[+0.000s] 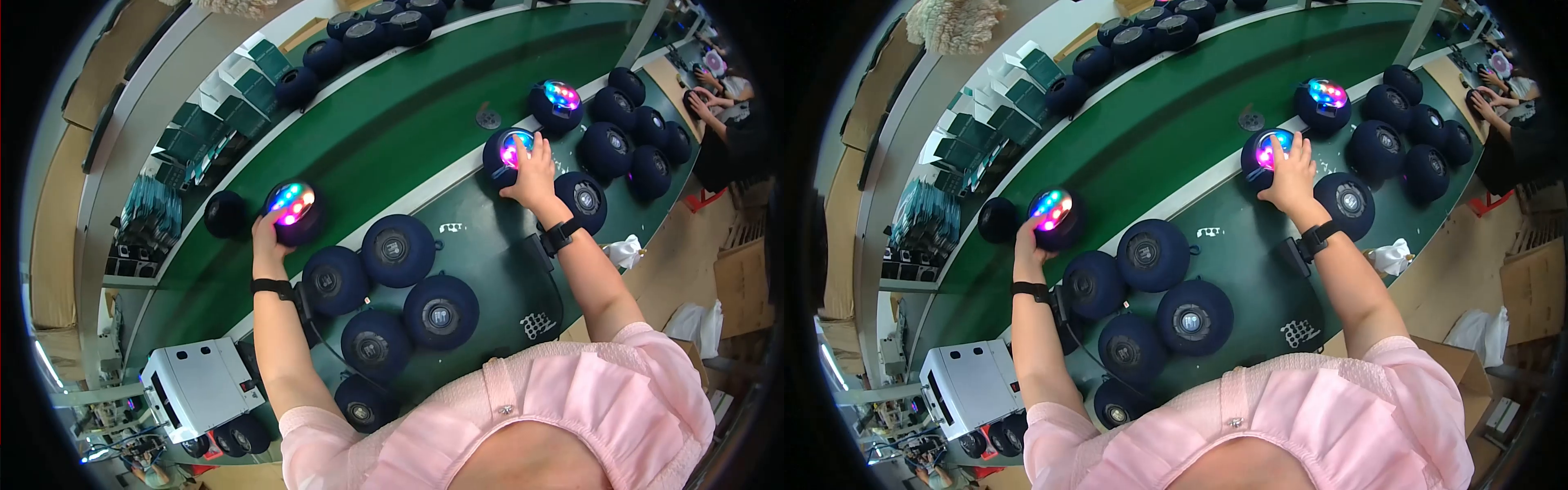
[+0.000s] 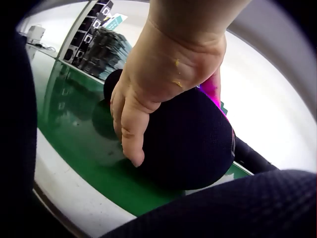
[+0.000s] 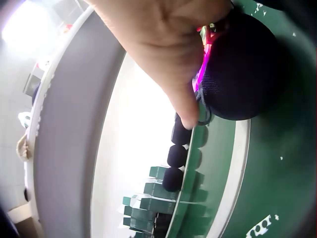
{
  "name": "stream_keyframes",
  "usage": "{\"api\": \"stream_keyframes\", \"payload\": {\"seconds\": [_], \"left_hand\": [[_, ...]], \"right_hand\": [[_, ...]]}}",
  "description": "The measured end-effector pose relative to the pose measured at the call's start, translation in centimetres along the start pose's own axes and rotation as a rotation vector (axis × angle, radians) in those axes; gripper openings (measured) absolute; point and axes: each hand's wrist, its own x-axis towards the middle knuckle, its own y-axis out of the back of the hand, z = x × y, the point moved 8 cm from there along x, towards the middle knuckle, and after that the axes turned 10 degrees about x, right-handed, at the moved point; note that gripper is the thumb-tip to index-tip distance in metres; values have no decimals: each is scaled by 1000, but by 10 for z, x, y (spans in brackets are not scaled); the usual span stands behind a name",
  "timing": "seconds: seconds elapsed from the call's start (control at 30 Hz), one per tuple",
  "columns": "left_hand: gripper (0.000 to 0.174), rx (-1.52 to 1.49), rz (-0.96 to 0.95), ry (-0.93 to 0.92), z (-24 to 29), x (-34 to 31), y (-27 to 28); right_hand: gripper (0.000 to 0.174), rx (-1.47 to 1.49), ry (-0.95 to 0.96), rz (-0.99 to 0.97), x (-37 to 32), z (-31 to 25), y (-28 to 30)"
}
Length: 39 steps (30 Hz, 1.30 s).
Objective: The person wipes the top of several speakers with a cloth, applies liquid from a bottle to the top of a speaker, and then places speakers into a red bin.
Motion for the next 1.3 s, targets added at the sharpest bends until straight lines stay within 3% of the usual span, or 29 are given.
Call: {"api": "stream_keyframes", "payload": {"seconds": [0.03, 0.07, 0.13, 0.17, 0.27, 0.3, 0.33, 0.4, 0.53, 0.6, 0.67, 0.73, 0.8, 0.87, 0.93, 0.97, 1.0, 1.07, 1.1, 1.23, 1.27, 1.3], "left_hand": [[69, 34, 29, -191, 27, -42, -31], [69, 88, -118, -331, 45, -58, -59], [69, 217, -48, -621, 66, -88, -95], [73, 330, 38, -722, 74, -111, -114], [77, 938, 348, -1126, 86, -177, -175], [77, 983, 324, -1206, 82, -193, -198], [76, 1028, 295, -1286, 77, -207, -220], [73, 1106, 226, -1479, 57, -214, -254], [75, 1498, 22, -1553, 3, -210, -296], [65, 1708, 74, -1695, -24, -214, -313], [55, 1759, -75, -1773, -47, -229, -325], [45, 1758, -170, -1778, -67, -248, -332], [32, 1782, -104, -1832, -80, -261, -332], [29, 1875, -118, -1699, -82, -257, -330], [33, 1843, -60, -1668, -77, -253, -329], [37, 1809, 5, -1638, -71, -250, -328], [37, 1799, 6, -1647, -72, -248, -325], [40, 1753, 147, -1492, -60, -233, -325], [43, 1775, 141, -1513, -63, -236, -326], [50, 1691, -82, -1268, -76, -239, -320], [50, 1693, -82, -1282, -75, -237, -318], [52, 1592, -171, -1215, -74, -230, -314]], "right_hand": [[103, -2, 34, 54, -3, -3, 2], [103, 2, 34, 45, -4, -3, -1], [97, 135, 4, 97, -2, 1, 2], [97, 137, 7, 91, 0, 2, 1], [88, 743, -67, 59, 5, 12, -7], [83, 1231, -259, -62, 1, 13, -25], [78, 1470, -536, -363, -14, 1, -29], [73, 1739, -843, -485, -29, 8, -60], [66, 2041, -933, -590, -30, 12, -69], [60, 2051, -1062, -395, -28, 25, -71], [60, 2049, -1033, -278, -26, 30, -74], [60, 2042, -1002, -166, -25, 30, -68], [62, 1909, -1009, -17, -26, 33, -57], [66, 1960, -932, -60, -25, 39, -61], [83, 1593, -996, -87, -40, 44, -45], [96, 1604, -920, -100, -41, 48, -52], [97, 1632, -886, -65, -47, 37, -39], [95, 1163, -574, 82, -29, 56, -48], [91, 980, -568, 132, -35, 42, -15], [76, 954, -252, 461, 13, 29, 35], [73, 932, -185, 554, 33, 29, 47], [70, 830, -227, 553, 51, 30, 58]]}}
